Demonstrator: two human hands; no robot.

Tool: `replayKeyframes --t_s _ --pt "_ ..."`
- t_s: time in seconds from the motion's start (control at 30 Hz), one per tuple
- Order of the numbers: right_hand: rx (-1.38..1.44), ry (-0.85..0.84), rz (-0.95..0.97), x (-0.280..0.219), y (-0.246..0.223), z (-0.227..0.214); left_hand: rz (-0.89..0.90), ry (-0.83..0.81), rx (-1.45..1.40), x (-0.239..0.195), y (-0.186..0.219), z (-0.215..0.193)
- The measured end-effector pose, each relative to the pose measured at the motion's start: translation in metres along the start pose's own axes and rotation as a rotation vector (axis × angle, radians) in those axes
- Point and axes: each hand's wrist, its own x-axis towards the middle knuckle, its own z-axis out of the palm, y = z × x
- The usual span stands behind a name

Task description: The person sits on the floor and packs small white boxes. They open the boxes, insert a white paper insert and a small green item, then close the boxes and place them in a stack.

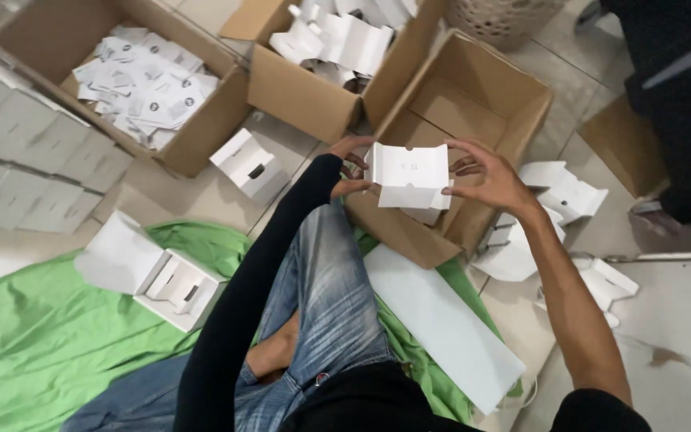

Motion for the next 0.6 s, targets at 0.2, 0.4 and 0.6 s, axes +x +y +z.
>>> replayKeyframes --t_s 0.2,0.4,0.6 --pt "-0.251 -0.034 0.165 -0.009 0.051 -0.009 -0.063 -0.131 0.24 0.058 -0.048 0.073" --pt "-0.503 -0.09 -0.069 -0.002 0.153 0.028 -0.111 -0.173 0.491 0.075 -0.161 0.149" --pt "-0.744 -0.218 0.194 0.006 0.122 0.044 -0.158 -0.202 0.78 0.078 -0.177 0.176"
